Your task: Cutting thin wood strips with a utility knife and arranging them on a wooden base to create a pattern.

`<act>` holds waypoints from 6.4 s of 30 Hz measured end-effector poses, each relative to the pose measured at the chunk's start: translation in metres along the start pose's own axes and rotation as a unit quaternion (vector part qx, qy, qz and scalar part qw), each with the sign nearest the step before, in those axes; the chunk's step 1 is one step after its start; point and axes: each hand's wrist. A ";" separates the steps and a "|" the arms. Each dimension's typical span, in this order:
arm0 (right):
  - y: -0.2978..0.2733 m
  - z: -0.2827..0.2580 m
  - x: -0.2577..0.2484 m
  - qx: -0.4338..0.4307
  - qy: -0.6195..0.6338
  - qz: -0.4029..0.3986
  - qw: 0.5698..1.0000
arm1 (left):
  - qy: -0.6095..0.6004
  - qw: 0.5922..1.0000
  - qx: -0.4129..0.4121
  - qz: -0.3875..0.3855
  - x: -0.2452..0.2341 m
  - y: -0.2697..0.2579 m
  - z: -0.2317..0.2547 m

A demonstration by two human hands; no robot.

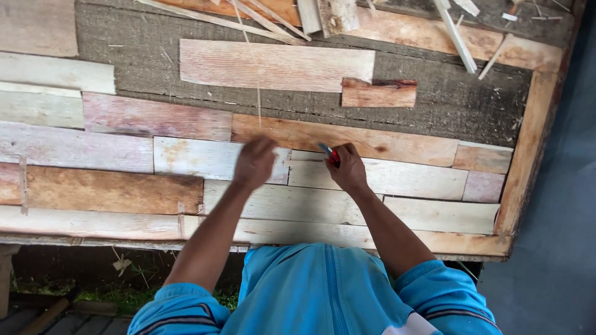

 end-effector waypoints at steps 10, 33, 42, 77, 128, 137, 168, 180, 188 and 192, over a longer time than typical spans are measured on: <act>-0.050 0.018 -0.012 -0.015 -0.056 -0.005 0.998 | 0.042 0.961 -0.105 -0.251 0.028 -0.007 0.103; -0.039 0.038 -0.006 -0.047 -0.142 -0.131 0.980 | 0.112 0.961 -0.119 -0.224 0.028 0.004 0.099; -0.043 0.031 -0.021 -0.076 -0.076 -0.109 0.988 | 0.072 0.961 -0.110 -0.243 0.034 -0.006 0.089; 0.133 0.052 -0.197 0.085 -0.173 -0.090 0.977 | -0.152 0.957 -0.167 -0.181 0.027 0.222 0.107; 0.115 0.009 -0.122 0.220 0.428 0.007 0.877 | -0.433 0.687 -0.467 0.350 0.002 0.148 -0.010; 0.146 0.011 -0.111 0.190 0.177 0.017 0.965 | -0.308 0.682 -0.574 0.332 -0.039 0.151 -0.022; 0.357 -0.149 -0.203 0.086 0.720 0.131 0.676 | -0.612 0.501 -0.509 0.339 -0.035 0.342 -0.097; 0.342 -0.073 -0.116 -0.132 0.122 0.154 0.971 | -0.675 0.485 -0.445 0.334 0.016 0.329 -0.130; 0.337 -0.127 -0.128 -0.127 -0.140 0.014 0.982 | -0.666 0.482 -0.447 0.353 -0.025 0.335 -0.126; 0.339 -0.127 -0.126 -0.148 -0.166 0.007 0.975 | -0.671 0.467 -0.461 0.345 -0.015 0.325 -0.134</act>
Point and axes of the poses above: each hand's wrist, its own y-axis towards the middle knuckle, its own x-axis out of the palm, z = x × y, and after that the axes turned 10 degrees about -z, right-handed
